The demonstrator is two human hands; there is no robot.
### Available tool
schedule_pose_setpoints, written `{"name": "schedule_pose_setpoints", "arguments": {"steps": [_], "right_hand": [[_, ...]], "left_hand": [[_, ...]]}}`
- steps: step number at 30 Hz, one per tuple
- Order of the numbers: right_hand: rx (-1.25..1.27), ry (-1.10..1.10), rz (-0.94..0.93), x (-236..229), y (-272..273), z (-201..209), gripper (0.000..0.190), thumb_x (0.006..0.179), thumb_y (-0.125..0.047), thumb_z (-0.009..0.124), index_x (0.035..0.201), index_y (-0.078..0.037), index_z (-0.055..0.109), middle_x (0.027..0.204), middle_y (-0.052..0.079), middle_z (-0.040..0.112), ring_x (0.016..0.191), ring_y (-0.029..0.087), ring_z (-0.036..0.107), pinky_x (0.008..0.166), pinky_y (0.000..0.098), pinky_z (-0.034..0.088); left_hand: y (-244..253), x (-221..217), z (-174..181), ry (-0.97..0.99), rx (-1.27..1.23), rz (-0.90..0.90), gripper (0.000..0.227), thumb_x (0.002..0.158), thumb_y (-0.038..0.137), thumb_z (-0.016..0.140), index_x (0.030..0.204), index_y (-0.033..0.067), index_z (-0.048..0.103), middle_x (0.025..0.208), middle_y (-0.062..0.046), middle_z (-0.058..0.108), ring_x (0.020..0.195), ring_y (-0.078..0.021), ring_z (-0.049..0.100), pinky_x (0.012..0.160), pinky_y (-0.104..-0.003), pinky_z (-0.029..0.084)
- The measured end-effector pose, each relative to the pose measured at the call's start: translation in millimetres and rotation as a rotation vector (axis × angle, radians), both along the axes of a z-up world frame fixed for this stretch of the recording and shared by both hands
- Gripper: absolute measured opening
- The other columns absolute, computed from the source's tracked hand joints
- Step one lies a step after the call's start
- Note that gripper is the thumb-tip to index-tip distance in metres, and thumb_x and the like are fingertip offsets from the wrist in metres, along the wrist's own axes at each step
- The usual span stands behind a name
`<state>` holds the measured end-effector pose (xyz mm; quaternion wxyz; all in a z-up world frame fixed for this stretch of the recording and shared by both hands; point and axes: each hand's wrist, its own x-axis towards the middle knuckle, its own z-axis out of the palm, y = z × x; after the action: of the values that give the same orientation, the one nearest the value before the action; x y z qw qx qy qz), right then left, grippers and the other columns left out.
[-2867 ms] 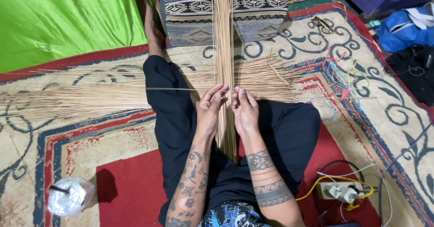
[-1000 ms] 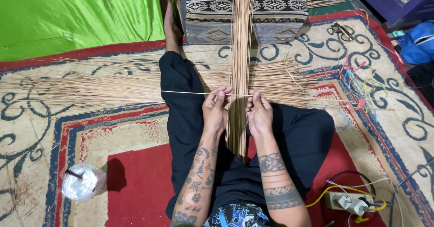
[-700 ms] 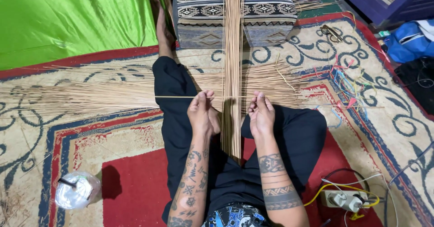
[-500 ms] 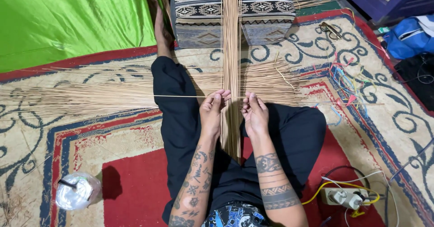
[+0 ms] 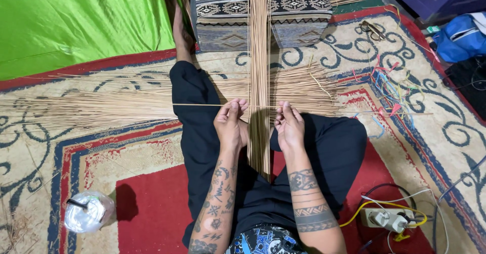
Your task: The person weaves thin wooden sticks together on the floor to create a mat.
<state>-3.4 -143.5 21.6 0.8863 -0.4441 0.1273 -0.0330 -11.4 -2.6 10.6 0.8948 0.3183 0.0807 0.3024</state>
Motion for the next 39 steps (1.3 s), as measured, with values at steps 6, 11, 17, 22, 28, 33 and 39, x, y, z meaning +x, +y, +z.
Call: {"name": "schedule_pose_setpoints", "arguments": {"steps": [6,11,17,22,28,33,39], "right_hand": [[-0.024,0.069,-0.118,6,-40,-7,0.017,0.102,-0.025,0.067,0.11,-0.01,0.067,0.082,-0.003,0.061,0.068,0.007,0.053,0.06,0.0176,0.04],[-0.095,0.115,-0.138,5,-73,-42,0.014,0.098,-0.02,0.072,0.108,-0.011,0.067,0.081,0.0,0.064,0.066,0.008,0.054,0.06,0.0178,0.04],[-0.477,0.085,0.291,-45,-109,-116,0.018,0.091,-0.012,0.076,0.107,-0.003,0.075,0.089,0.01,0.074,0.076,0.011,0.064,0.073,0.0226,0.052],[-0.655,-0.079,0.556,-85,-88,-99,0.02,0.086,-0.015,0.083,0.102,-0.005,0.081,0.089,0.009,0.078,0.088,0.015,0.068,0.086,0.0339,0.056],[-0.962,-0.208,0.738,-88,-61,-107,0.014,0.082,-0.012,0.077,0.096,-0.007,0.079,0.085,0.012,0.078,0.088,0.024,0.072,0.084,0.0418,0.057],[-1.402,-0.06,0.768,-82,-54,-90,0.02,0.081,-0.033,0.074,0.098,-0.021,0.077,0.098,0.001,0.079,0.101,0.023,0.075,0.088,0.0399,0.059],[-1.679,0.05,1.016,-72,-35,-78,0.024,0.077,-0.04,0.07,0.096,-0.029,0.078,0.105,-0.003,0.079,0.107,0.028,0.073,0.093,0.0432,0.059]], "left_hand": [[46,-5,-8,0.141,0.123,0.126,0.005,0.096,0.004,0.07,0.096,-0.0012,0.072,0.096,-0.021,0.075,0.079,-0.0211,0.077,0.076,-0.028,0.064],[59,-14,10,0.183,0.259,0.156,0.012,0.1,0.009,0.066,0.105,-0.0003,0.072,0.092,-0.018,0.076,0.076,-0.0151,0.075,0.073,-0.022,0.062],[69,-10,24,0.15,0.428,0.1,0.02,0.102,0.012,0.065,0.117,0.0031,0.074,0.085,-0.011,0.075,0.075,-0.0077,0.069,0.076,-0.021,0.059],[36,2,62,0.025,0.553,-0.067,0.025,0.096,0.007,0.072,0.12,-0.0001,0.074,0.082,-0.012,0.073,0.075,-0.0096,0.064,0.077,-0.027,0.058],[1,39,59,-0.028,0.857,-0.37,0.026,0.086,0.005,0.081,0.111,0.0085,0.079,0.071,-0.005,0.072,0.065,-0.0079,0.066,0.066,-0.022,0.055],[-4,44,36,0.063,1.053,-0.485,0.02,0.085,0.01,0.082,0.105,0.0133,0.081,0.066,-0.004,0.072,0.058,-0.0069,0.064,0.06,-0.021,0.05],[6,44,-13,0.245,1.213,-0.606,0.014,0.086,0.015,0.081,0.1,0.0159,0.082,0.065,-0.004,0.074,0.062,-0.0132,0.069,0.069,-0.025,0.049]]}}
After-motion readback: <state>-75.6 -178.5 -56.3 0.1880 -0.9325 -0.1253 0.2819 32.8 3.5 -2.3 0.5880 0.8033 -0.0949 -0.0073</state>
